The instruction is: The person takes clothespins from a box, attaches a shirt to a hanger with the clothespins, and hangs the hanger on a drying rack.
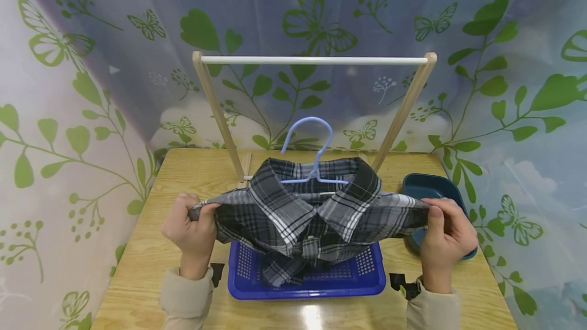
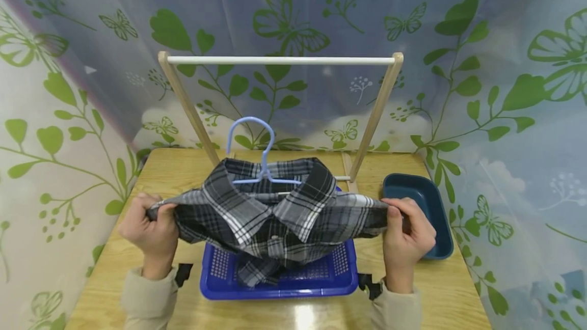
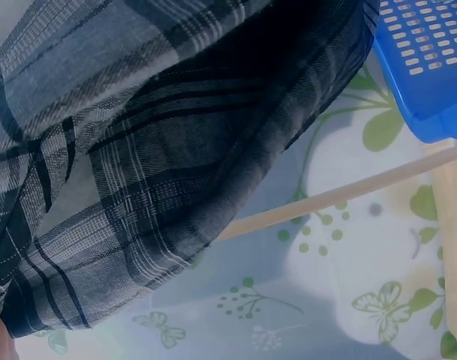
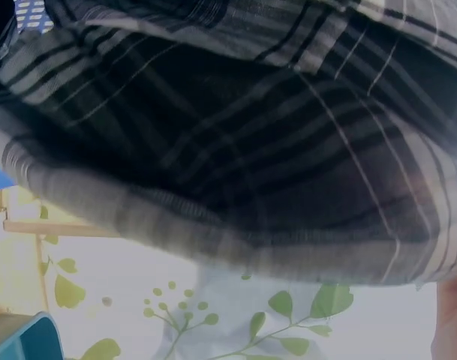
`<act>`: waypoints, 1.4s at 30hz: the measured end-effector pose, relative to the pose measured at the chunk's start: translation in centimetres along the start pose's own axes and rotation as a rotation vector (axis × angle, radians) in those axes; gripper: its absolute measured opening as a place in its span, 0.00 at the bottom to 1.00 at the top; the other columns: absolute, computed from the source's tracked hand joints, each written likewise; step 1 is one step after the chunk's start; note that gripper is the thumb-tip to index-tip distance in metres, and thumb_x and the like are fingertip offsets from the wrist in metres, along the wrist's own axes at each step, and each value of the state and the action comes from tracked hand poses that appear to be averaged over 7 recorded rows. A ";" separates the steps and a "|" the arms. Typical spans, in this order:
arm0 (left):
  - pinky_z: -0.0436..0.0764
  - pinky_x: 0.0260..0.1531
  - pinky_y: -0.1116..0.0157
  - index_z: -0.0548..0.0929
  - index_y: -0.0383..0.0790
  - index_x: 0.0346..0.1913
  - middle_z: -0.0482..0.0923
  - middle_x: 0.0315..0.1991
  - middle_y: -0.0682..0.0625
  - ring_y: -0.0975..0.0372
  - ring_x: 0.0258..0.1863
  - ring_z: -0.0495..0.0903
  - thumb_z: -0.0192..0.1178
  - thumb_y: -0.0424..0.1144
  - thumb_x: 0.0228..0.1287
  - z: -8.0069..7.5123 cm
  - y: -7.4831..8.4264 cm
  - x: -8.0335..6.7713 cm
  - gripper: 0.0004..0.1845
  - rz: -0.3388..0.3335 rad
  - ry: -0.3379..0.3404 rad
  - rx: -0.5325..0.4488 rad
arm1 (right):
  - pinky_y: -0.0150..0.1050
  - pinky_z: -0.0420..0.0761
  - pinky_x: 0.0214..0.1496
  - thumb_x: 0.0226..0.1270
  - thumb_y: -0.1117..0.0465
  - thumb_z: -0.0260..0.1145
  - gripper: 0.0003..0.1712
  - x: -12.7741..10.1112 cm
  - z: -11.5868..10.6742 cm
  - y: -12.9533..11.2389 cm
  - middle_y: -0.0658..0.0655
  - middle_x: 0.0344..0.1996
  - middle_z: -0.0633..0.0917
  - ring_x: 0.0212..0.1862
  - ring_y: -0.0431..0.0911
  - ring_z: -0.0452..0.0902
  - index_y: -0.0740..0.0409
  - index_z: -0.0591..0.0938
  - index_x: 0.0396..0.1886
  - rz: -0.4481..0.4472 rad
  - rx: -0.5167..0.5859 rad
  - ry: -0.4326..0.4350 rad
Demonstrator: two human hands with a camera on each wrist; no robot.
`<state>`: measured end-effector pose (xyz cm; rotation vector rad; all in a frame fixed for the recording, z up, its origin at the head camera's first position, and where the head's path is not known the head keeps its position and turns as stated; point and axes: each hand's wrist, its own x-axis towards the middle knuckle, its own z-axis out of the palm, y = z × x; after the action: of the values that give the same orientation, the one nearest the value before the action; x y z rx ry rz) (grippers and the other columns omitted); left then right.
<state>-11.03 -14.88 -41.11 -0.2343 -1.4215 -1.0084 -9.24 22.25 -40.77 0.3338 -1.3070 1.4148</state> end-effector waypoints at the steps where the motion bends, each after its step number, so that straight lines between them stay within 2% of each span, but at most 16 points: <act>1: 0.55 0.17 0.70 0.63 0.32 0.15 0.60 0.11 0.45 0.66 0.13 0.55 0.64 0.63 0.58 0.0 0.0 0.0 0.37 0.000 -0.002 -0.003 | 0.24 0.56 0.23 0.64 0.58 0.73 0.27 0.0 -0.2 0.2 0.57 0.17 0.81 0.18 0.36 0.62 0.83 0.80 0.23 0.004 -0.014 -0.004; 4: 0.55 0.17 0.70 0.62 0.33 0.14 0.59 0.11 0.46 0.66 0.14 0.55 0.64 0.62 0.59 -0.1 0.0 0.0 0.37 0.005 -0.006 -0.015 | 0.27 0.50 0.23 0.68 0.59 0.69 0.26 0.2 -0.9 0.6 0.53 0.14 0.76 0.17 0.35 0.55 0.82 0.81 0.24 0.022 -0.066 -0.029; 6: 0.55 0.18 0.70 0.62 0.33 0.14 0.59 0.11 0.46 0.65 0.14 0.55 0.64 0.61 0.59 -0.1 0.0 0.0 0.37 0.004 -0.009 -0.033 | 0.27 0.51 0.24 0.70 0.60 0.67 0.24 0.3 -1.3 0.6 0.53 0.15 0.76 0.18 0.34 0.53 0.82 0.81 0.25 0.037 -0.104 -0.054; 9: 0.56 0.18 0.71 0.62 0.32 0.14 0.59 0.11 0.45 0.65 0.14 0.56 0.65 0.61 0.59 -0.3 0.0 0.1 0.37 -0.001 -0.009 -0.058 | 0.27 0.61 0.28 0.73 0.64 0.62 0.21 0.6 -1.5 0.4 0.52 0.20 0.81 0.21 0.34 0.63 0.82 0.81 0.27 0.062 -0.157 -0.103; 13: 0.56 0.18 0.71 0.61 0.32 0.14 0.59 0.12 0.45 0.66 0.15 0.56 0.65 0.61 0.59 -0.4 -0.1 0.1 0.37 -0.009 -0.002 -0.071 | 0.30 0.72 0.40 0.74 0.67 0.59 0.19 1.0 -1.7 0.1 0.54 0.27 0.86 0.31 0.37 0.76 0.82 0.81 0.28 0.081 -0.189 -0.169; 17: 0.55 0.18 0.71 0.61 0.32 0.14 0.59 0.11 0.45 0.66 0.14 0.55 0.65 0.61 0.58 -0.4 -0.3 0.1 0.38 -0.008 0.009 -0.074 | 0.29 0.75 0.41 0.74 0.70 0.58 0.17 1.2 -2.6 0.7 0.54 0.28 0.86 0.33 0.37 0.80 0.83 0.81 0.29 0.088 -0.192 -0.215; 20: 0.54 0.17 0.71 0.61 0.33 0.14 0.58 0.11 0.46 0.66 0.14 0.54 0.66 0.61 0.58 -0.4 -0.4 0.1 0.38 -0.008 0.018 -0.074 | 0.28 0.77 0.41 0.73 0.73 0.56 0.15 1.1 -4.1 2.0 0.56 0.28 0.86 0.34 0.38 0.82 0.84 0.81 0.30 0.110 -0.217 -0.253; 25: 0.53 0.17 0.71 0.61 0.33 0.13 0.58 0.11 0.46 0.67 0.14 0.54 0.66 0.61 0.58 -0.3 -0.7 0.2 0.38 -0.005 0.023 -0.077 | 0.26 0.79 0.43 0.74 0.74 0.55 0.12 0.7 -7.6 5.1 0.57 0.30 0.87 0.35 0.36 0.83 0.80 0.82 0.34 0.178 -0.335 -0.336; 34: 0.54 0.16 0.72 0.61 0.33 0.13 0.59 0.10 0.45 0.67 0.13 0.55 0.66 0.61 0.58 -0.3 -1.1 0.3 0.38 0.004 0.015 -0.069 | 0.26 0.79 0.43 0.78 0.62 0.56 0.18 0.4 -11.5 9.5 0.52 0.30 0.87 0.32 0.37 0.83 0.73 0.85 0.38 0.398 -0.505 -0.326; 38: 0.54 0.17 0.72 0.61 0.33 0.13 0.58 0.10 0.46 0.67 0.14 0.55 0.66 0.61 0.58 -0.4 -1.1 0.2 0.38 0.000 0.007 -0.084 | 0.25 0.79 0.41 0.78 0.61 0.56 0.18 0.3 -12.5 10.9 0.52 0.30 0.86 0.32 0.37 0.82 0.74 0.84 0.39 0.462 -0.555 -0.317; 42: 0.54 0.17 0.71 0.60 0.34 0.13 0.58 0.11 0.46 0.66 0.13 0.55 0.66 0.61 0.58 -0.5 -1.2 0.2 0.38 0.004 0.001 -0.082 | 0.23 0.77 0.38 0.77 0.62 0.57 0.17 0.2 -13.0 11.9 0.45 0.30 0.85 0.31 0.34 0.81 0.75 0.83 0.41 0.525 -0.614 -0.312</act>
<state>-11.54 -15.97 -41.48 -0.2963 -1.3794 -1.0650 -13.32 35.91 -51.16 -0.2320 -2.1155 1.3199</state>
